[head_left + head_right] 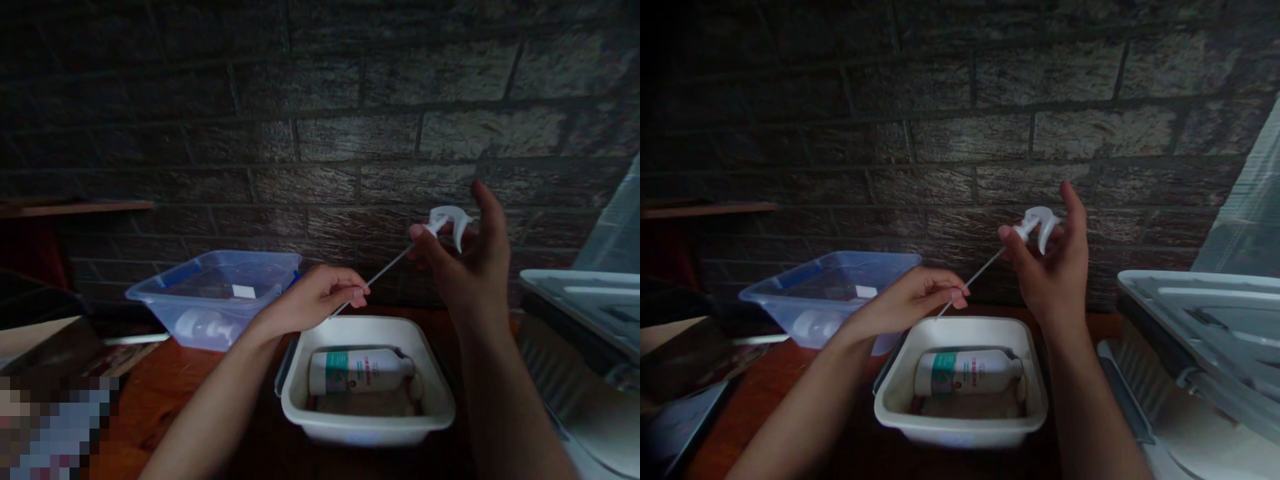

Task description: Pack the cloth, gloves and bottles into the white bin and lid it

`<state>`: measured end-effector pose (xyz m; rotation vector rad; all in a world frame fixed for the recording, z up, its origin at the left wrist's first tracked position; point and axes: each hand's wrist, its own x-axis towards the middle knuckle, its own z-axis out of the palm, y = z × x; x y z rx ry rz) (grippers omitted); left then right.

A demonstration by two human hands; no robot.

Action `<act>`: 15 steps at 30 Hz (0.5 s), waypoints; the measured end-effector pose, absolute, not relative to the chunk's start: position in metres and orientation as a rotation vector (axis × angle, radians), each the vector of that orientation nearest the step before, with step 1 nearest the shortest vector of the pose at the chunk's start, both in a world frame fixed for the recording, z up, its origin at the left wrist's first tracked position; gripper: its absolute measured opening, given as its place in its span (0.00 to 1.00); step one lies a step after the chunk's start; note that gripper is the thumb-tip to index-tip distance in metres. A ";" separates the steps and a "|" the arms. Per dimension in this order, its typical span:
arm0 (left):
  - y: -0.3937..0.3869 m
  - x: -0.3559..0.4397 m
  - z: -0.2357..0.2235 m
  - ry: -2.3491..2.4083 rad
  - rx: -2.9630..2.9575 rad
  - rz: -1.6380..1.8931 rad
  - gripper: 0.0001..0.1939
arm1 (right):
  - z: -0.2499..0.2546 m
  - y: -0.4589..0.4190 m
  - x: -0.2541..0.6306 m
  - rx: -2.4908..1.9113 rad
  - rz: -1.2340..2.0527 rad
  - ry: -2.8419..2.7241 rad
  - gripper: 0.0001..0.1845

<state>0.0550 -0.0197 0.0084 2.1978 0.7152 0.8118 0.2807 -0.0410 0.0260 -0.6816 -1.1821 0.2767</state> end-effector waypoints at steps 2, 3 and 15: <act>-0.018 0.054 0.008 0.731 2.380 0.806 0.11 | 0.025 -0.050 0.287 -0.808 0.156 -1.313 0.44; -0.017 0.053 0.008 0.744 2.460 0.791 0.11 | 0.025 -0.055 0.291 -0.880 0.105 -1.377 0.41; -0.028 0.048 -0.016 0.871 2.769 0.658 0.14 | 0.015 -0.121 0.307 -1.321 -0.393 -2.016 0.11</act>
